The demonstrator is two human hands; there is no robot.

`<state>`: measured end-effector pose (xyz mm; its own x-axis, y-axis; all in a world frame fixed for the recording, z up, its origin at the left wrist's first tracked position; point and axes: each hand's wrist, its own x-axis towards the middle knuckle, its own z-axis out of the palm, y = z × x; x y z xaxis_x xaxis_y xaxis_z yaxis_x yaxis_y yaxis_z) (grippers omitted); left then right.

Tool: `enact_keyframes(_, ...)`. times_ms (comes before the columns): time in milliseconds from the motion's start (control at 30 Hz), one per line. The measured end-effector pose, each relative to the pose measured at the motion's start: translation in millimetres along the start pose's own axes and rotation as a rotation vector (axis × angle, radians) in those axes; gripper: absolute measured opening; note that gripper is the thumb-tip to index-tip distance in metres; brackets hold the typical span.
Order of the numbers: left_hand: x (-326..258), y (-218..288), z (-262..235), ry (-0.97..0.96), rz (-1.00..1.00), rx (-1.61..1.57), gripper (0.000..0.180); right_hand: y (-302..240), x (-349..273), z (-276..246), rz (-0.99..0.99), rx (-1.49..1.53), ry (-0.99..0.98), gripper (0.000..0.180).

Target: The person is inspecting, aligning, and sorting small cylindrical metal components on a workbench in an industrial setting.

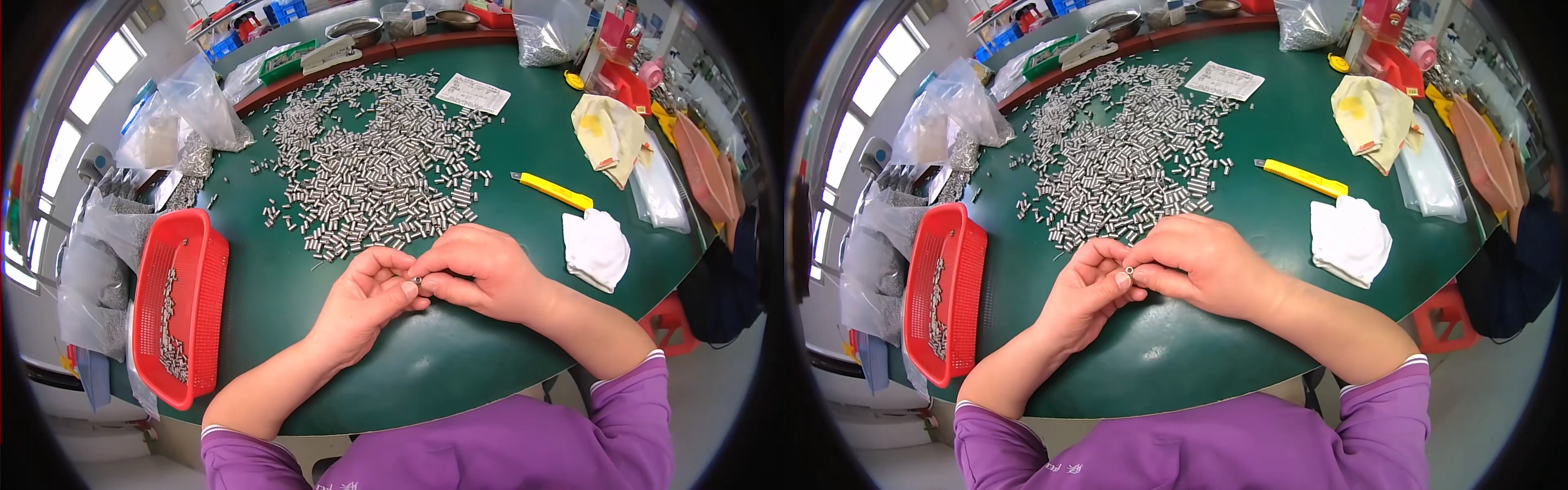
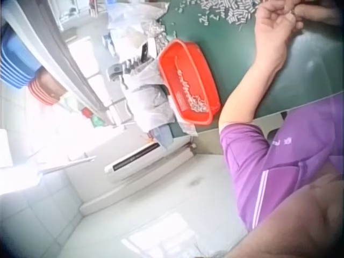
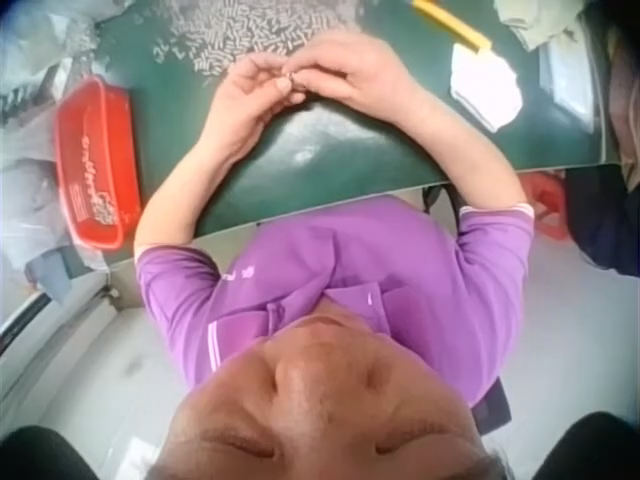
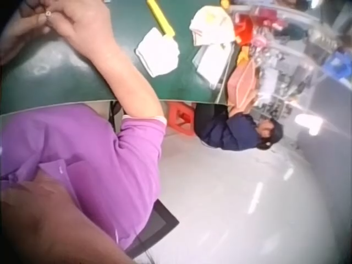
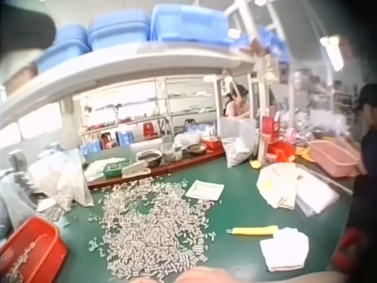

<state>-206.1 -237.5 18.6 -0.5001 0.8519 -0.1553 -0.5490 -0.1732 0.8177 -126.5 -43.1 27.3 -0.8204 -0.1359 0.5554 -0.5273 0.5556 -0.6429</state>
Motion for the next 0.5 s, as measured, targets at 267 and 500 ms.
enact_keyframes(267, -0.2, -2.2, 0.4, 0.051, 0.025, 0.081, 0.024, 2.7, -1.1, 1.0, -0.067, -0.133, 0.045, 0.012)
enact_keyframes(500, -0.3, -5.5, 3.1, 0.058, 0.132, 0.164, 0.02, -1.0, -0.4, 1.9, -0.021, -0.104, 0.061, 0.014)
